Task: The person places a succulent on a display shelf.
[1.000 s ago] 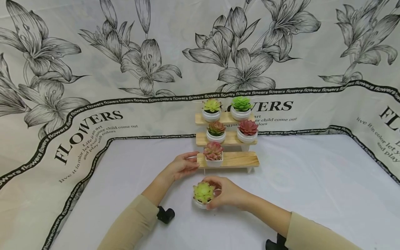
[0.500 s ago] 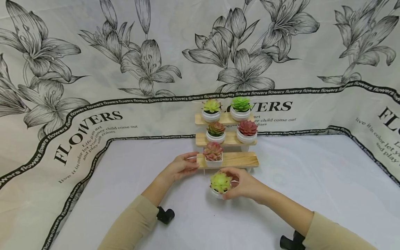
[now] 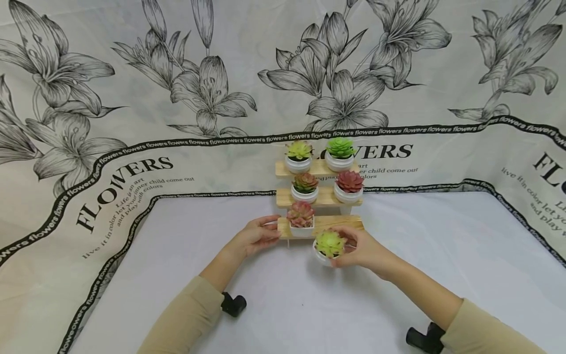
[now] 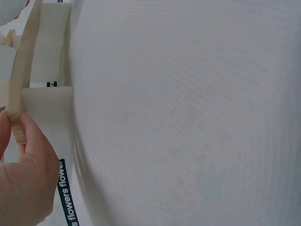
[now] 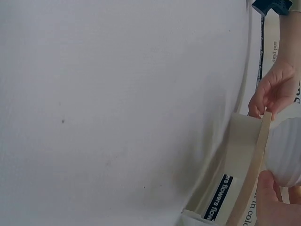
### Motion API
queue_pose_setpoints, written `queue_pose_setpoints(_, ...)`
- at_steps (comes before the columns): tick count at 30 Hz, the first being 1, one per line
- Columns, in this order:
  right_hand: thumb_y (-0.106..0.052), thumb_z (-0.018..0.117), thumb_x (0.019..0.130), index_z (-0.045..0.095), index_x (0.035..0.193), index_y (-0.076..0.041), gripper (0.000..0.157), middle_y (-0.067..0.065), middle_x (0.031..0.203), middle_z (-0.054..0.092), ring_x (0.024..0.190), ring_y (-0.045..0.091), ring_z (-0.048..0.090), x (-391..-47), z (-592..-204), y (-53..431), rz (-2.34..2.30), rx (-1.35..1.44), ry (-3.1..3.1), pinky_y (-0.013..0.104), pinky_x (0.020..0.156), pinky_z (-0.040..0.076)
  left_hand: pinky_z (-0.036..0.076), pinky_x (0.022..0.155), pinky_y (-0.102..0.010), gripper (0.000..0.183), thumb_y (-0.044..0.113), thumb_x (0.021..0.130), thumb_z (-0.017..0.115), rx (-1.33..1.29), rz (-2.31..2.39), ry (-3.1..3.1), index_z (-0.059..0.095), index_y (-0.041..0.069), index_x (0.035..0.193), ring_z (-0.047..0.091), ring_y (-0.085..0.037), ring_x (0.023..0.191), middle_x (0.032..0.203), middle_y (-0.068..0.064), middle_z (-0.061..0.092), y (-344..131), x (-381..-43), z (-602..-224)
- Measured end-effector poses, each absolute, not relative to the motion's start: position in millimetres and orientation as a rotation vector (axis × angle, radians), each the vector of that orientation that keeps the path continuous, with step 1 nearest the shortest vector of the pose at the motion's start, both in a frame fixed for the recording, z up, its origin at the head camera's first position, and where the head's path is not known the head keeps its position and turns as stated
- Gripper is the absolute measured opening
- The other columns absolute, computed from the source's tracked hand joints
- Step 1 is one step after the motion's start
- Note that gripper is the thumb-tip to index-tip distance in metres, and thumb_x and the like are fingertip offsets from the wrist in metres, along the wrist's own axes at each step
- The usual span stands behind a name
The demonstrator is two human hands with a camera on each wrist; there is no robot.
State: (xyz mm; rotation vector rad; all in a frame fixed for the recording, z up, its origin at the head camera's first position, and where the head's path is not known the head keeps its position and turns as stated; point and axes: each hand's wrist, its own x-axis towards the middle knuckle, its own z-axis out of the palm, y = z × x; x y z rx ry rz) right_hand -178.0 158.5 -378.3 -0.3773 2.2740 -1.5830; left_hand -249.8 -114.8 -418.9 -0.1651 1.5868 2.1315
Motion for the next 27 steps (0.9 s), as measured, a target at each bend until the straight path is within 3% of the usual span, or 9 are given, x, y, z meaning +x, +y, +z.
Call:
queue_pose_setpoints(5, -0.009, 0.077, 0.072, 0.036, 0.138, 0.004, 0.078, 0.02, 0.135, 0.041, 0.117, 0.03, 0.042, -186.4, -377.4, 167.7, -1.613, -0.32, 2.315, 0.042, 0.1, 0.036, 0.052, 0.07, -0.025, 0.057, -0.017, 0.086, 0.049, -0.169, 2.125, 1.591, 0.038, -0.002, 0.139, 0.06, -0.015, 0.084, 0.136, -0.024, 0.044, -115.4, -249.5, -418.8)
queue_pose_setpoints(19, -0.012, 0.075, 0.075, 0.035, 0.139, 0.001, 0.076, 0.02, 0.13, 0.043, 0.105, 0.026, 0.045, -200.8, -373.1, 170.1, -1.607, -0.255, 2.4, 0.03, 0.084, 0.043, 0.051, 0.07, -0.025, 0.056, -0.018, 0.086, 0.049, -0.171, 2.119, 1.607, 0.039, -0.002, 0.139, 0.059, -0.016, 0.084, 0.136, -0.025, 0.044, -114.8, -247.9, -418.5)
queue_pose_setpoints(23, -0.012, 0.073, 0.077, 0.034, 0.139, 0.001, 0.075, 0.02, 0.13, 0.04, 0.109, 0.028, 0.041, -204.3, -372.4, 170.8, -1.63, -0.199, 2.414, 0.031, 0.084, 0.042, 0.051, 0.075, -0.027, 0.056, -0.017, 0.086, 0.049, -0.164, 2.114, 1.595, 0.038, -0.001, 0.139, 0.059, -0.016, 0.087, 0.137, -0.024, 0.043, -115.0, -248.2, -418.0)
queue_pose_setpoints(27, -0.013, 0.074, 0.077, 0.036, 0.138, 0.0, 0.072, 0.016, 0.122, 0.042, 0.102, 0.025, 0.039, -207.0, -372.5, 170.5, -1.654, -0.157, 2.435, 0.027, 0.077, 0.043, 0.05, 0.083, -0.031, 0.056, -0.016, 0.086, 0.05, -0.159, 2.115, 1.596, 0.038, -0.001, 0.139, 0.059, -0.017, 0.09, 0.137, -0.024, 0.043, -115.3, -249.1, -418.4)
